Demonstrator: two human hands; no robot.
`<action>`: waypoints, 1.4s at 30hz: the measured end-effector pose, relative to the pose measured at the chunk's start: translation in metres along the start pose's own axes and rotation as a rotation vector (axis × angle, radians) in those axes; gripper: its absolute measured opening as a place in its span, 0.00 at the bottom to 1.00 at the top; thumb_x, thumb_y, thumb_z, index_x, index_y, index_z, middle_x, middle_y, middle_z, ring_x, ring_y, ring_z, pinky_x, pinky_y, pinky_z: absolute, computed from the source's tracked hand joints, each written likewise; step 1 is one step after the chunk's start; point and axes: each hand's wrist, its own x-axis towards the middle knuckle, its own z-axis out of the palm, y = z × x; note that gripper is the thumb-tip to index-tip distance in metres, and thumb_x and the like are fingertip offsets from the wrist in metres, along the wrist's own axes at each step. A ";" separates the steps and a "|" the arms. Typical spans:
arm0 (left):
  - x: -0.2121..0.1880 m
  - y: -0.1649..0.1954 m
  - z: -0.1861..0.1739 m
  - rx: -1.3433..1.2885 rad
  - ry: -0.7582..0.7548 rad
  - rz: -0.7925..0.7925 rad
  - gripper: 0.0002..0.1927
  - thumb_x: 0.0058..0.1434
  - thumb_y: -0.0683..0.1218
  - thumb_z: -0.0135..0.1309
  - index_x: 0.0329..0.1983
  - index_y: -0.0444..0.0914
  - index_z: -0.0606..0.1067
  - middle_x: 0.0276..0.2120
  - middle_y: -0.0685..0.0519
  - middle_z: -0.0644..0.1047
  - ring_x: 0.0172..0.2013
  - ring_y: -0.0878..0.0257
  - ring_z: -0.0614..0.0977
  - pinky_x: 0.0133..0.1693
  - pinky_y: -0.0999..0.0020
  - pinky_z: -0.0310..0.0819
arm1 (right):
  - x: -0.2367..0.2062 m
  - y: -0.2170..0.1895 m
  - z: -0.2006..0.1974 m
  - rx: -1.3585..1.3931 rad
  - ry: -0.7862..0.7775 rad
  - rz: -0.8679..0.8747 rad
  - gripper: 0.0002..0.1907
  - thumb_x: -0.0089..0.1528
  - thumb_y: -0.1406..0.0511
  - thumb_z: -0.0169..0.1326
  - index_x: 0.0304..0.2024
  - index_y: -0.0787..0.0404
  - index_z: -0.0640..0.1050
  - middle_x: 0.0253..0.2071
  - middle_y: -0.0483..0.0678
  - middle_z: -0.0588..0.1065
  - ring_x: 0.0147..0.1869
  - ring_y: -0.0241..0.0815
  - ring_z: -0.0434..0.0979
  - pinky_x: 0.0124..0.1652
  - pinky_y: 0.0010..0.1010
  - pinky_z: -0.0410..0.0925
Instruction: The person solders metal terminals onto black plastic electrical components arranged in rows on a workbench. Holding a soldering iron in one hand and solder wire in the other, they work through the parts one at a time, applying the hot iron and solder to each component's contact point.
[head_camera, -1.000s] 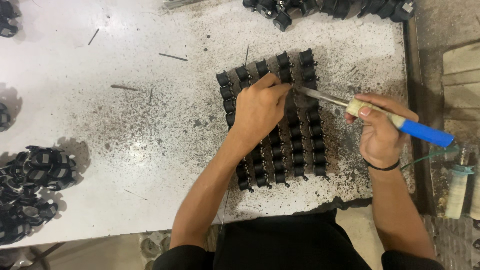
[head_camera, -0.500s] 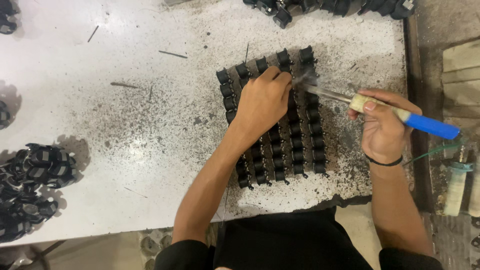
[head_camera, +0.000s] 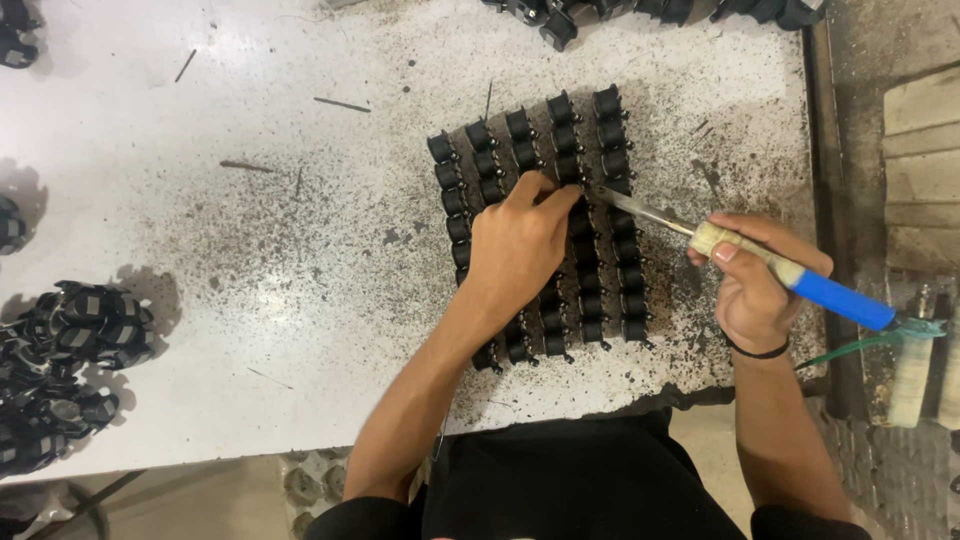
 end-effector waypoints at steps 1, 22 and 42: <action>0.001 -0.001 0.001 -0.007 0.003 -0.003 0.10 0.61 0.38 0.57 0.45 0.38 0.81 0.38 0.49 0.77 0.25 0.52 0.82 0.27 0.59 0.79 | 0.000 -0.001 0.001 -0.002 -0.007 0.001 0.10 0.65 0.76 0.52 0.45 0.81 0.78 0.39 0.63 0.78 0.37 0.49 0.81 0.38 0.33 0.76; 0.004 0.003 0.008 0.043 -0.084 -0.011 0.09 0.60 0.37 0.54 0.42 0.36 0.82 0.39 0.48 0.77 0.25 0.51 0.82 0.28 0.59 0.80 | 0.014 -0.011 0.003 0.079 0.019 0.173 0.09 0.66 0.75 0.53 0.44 0.80 0.79 0.37 0.64 0.78 0.34 0.50 0.79 0.36 0.36 0.74; 0.002 -0.005 0.006 -0.039 0.029 -0.002 0.06 0.60 0.39 0.58 0.40 0.36 0.82 0.37 0.53 0.78 0.24 0.54 0.82 0.26 0.61 0.78 | 0.014 -0.005 0.002 0.134 0.042 0.106 0.09 0.67 0.76 0.52 0.46 0.79 0.79 0.38 0.63 0.78 0.36 0.50 0.80 0.36 0.35 0.75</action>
